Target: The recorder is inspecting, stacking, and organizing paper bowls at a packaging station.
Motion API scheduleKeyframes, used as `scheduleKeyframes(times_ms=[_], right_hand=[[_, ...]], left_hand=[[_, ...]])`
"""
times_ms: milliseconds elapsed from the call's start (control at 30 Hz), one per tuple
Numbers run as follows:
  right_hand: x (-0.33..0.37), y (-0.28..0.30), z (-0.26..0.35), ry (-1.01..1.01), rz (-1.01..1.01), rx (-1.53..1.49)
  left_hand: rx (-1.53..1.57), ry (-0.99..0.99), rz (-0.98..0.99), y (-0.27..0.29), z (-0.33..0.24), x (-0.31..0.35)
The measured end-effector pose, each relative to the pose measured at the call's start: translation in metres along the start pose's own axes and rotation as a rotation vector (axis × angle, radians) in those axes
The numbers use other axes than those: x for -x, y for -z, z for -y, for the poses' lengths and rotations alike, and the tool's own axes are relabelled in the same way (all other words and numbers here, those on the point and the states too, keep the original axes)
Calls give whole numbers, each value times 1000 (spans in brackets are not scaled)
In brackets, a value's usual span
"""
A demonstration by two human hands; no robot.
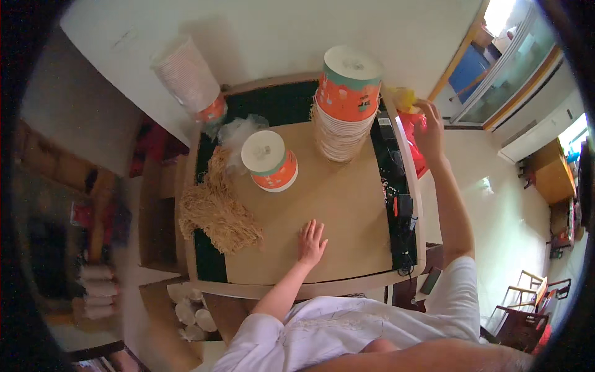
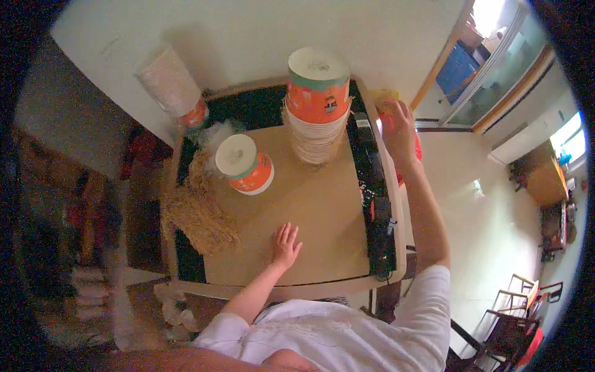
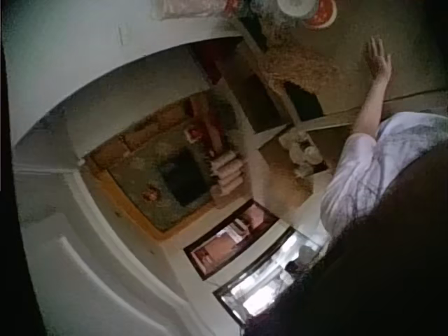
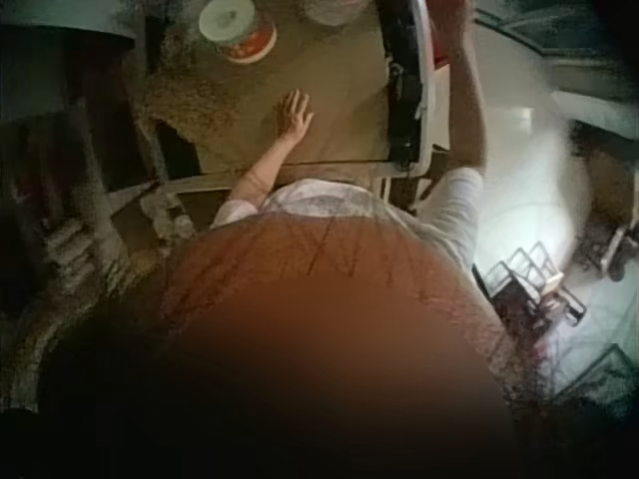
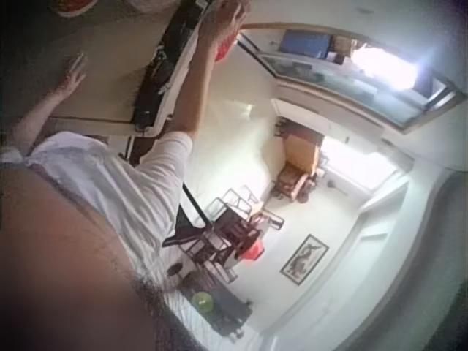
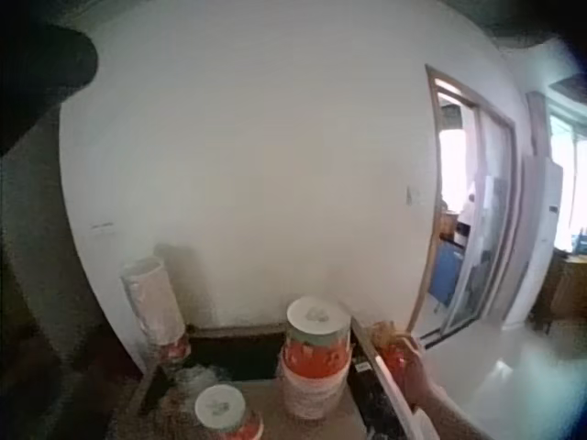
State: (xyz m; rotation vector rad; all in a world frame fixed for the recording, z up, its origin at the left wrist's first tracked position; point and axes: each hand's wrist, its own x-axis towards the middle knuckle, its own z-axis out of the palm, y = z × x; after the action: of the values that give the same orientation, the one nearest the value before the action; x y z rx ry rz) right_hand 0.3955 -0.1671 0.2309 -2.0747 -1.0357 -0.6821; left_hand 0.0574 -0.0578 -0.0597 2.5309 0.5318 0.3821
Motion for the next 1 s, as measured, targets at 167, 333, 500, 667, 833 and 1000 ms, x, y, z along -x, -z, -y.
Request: scheduleKeyframes(times_ms=[167, 333, 500, 667, 833, 1000], right_hand=[[115, 41, -89, -275, 1, 61], [296, 102, -208, -774, -24, 256], [598, 144, -300, -1360, 240, 542], [821, 181, -327, -1566, 651, 680], [825, 138, -308, -1892, 612, 476], [780, 132, -299, -1864, 545, 648]], left_hand=[[-145, -79, 33, -3, 0, 4], [-183, -81, 80, -3, 0, 2], [-194, -82, 106, -7, -3, 0], [-172, -3, 179, -8, -1, 1], [-264, -35, 153, -16, -9, 3], [-298, 20, 176, -19, -20, -1]])
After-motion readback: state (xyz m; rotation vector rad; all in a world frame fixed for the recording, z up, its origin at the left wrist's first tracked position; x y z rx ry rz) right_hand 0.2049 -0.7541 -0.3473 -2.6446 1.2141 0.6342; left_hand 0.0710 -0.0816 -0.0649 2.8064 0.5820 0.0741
